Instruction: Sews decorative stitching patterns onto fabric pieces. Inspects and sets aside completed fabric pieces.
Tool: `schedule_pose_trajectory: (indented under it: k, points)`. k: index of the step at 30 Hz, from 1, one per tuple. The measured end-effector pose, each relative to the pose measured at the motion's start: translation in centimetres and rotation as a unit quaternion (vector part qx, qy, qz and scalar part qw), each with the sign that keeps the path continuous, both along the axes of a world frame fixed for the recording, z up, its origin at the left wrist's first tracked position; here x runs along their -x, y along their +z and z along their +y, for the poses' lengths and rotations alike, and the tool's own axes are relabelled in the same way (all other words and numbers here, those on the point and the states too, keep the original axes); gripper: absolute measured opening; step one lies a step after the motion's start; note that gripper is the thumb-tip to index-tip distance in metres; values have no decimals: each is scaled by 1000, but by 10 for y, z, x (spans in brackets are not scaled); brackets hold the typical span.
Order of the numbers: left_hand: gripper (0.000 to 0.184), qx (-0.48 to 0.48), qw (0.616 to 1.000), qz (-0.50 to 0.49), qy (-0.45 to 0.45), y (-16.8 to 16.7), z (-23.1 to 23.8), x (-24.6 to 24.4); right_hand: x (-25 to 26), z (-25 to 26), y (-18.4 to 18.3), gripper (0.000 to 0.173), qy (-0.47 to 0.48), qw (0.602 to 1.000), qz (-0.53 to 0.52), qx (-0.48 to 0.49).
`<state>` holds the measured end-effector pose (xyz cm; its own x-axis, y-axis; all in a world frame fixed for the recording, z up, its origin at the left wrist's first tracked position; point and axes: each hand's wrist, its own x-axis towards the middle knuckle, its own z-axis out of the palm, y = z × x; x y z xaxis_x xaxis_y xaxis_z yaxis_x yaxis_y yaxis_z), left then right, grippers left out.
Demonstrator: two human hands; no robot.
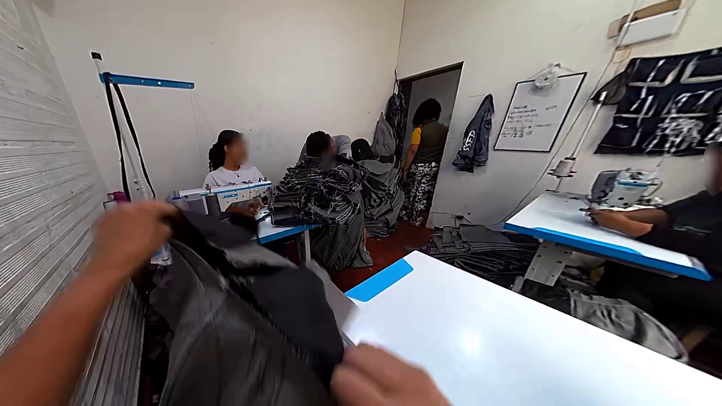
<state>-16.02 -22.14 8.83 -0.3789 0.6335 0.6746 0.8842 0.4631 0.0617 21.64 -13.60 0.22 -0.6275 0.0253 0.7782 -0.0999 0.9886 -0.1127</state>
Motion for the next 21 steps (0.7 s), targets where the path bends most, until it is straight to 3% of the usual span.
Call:
schedule_pose_trajectory:
  k: [2,4,6,8,10,14,17,19,21]
  points:
    - [29,-165,980,110,13,26,-53,11,37,50,10,4,-49,992,97,-64]
    - [39,-221,961,164,2,21,-88,13,71,86,13,8,-65,985,142,-72]
    - [37,-148,965,211,-48,-8,-105,19,96,107,-10,12,-54,994,73,-52]
    - [32,-52,962,243,-113,-38,-104,45,110,110,-44,15,-4,995,-96,1]
    - [34,-41,969,217,-111,-59,-114,60,118,102,-53,14,61,984,-168,20]
    - [48,-131,985,110,-15,-49,-138,58,128,115,-15,5,69,997,-37,-18]
    - [55,-133,990,54,-9,-31,-119,82,132,132,17,20,13,999,-41,2]
    - [61,-83,996,-14,-13,-49,-93,93,141,143,14,43,-48,994,-80,51]
    - [67,-2,997,-77,-1,-76,-68,106,157,158,-3,52,-71,986,-121,86]
